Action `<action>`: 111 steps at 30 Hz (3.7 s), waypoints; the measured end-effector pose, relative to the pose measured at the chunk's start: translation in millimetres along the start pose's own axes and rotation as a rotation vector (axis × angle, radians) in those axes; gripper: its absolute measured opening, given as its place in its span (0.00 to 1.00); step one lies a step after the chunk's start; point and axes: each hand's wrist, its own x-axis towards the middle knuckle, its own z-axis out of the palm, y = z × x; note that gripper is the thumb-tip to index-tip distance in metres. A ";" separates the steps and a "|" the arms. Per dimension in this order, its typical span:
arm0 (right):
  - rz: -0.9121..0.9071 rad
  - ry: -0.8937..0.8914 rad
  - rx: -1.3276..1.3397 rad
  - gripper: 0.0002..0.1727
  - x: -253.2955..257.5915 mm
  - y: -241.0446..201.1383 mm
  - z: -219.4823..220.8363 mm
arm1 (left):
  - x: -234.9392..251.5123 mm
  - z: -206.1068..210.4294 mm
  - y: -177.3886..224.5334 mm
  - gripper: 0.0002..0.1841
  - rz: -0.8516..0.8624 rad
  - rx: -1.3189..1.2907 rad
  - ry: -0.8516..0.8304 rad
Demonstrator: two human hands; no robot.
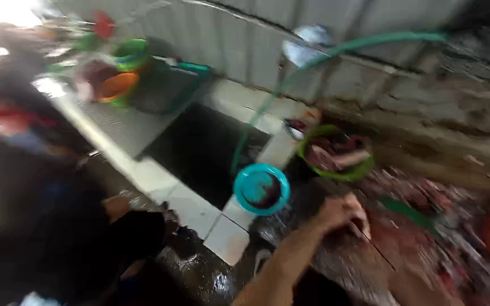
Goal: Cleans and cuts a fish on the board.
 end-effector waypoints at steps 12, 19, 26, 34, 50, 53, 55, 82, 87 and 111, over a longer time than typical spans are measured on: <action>0.607 -0.336 0.203 0.28 10.6 -7.1 36.5 | 46.7 61.0 -63.7 0.21 0.203 -0.097 0.088; 0.683 -0.383 0.278 0.26 35.5 -69.9 -37.9 | 49.3 69.5 -58.2 0.20 0.211 -0.010 0.134; 0.595 -0.181 0.209 0.19 55.4 -31.2 -25.0 | 68.1 45.9 -61.8 0.21 0.236 -0.106 0.123; 0.362 -0.287 -0.063 0.19 -5.1 24.3 -31.1 | -23.4 47.3 -33.9 0.25 -0.079 0.183 0.015; 0.547 -0.305 0.105 0.20 -30.1 3.9 35.3 | -3.1 58.0 -51.3 0.23 -0.073 0.107 0.137; 0.579 -0.308 0.073 0.22 -30.4 4.0 39.7 | -3.0 59.1 -51.3 0.23 -0.059 0.115 0.146; 0.598 -0.385 0.061 0.17 -28.1 -15.0 18.3 | -6.9 61.3 -48.4 0.22 -0.017 0.151 0.141; 0.711 -0.169 0.275 0.23 24.9 -21.3 23.9 | 43.4 55.7 -23.9 0.24 -0.284 0.134 0.129; 0.701 -0.230 0.269 0.19 50.0 -15.8 16.9 | 49.4 69.1 3.7 0.24 -0.423 0.238 0.141; 0.583 0.330 1.288 0.27 33.2 69.1 103.4 | -118.7 104.2 -29.8 0.60 0.061 0.680 0.019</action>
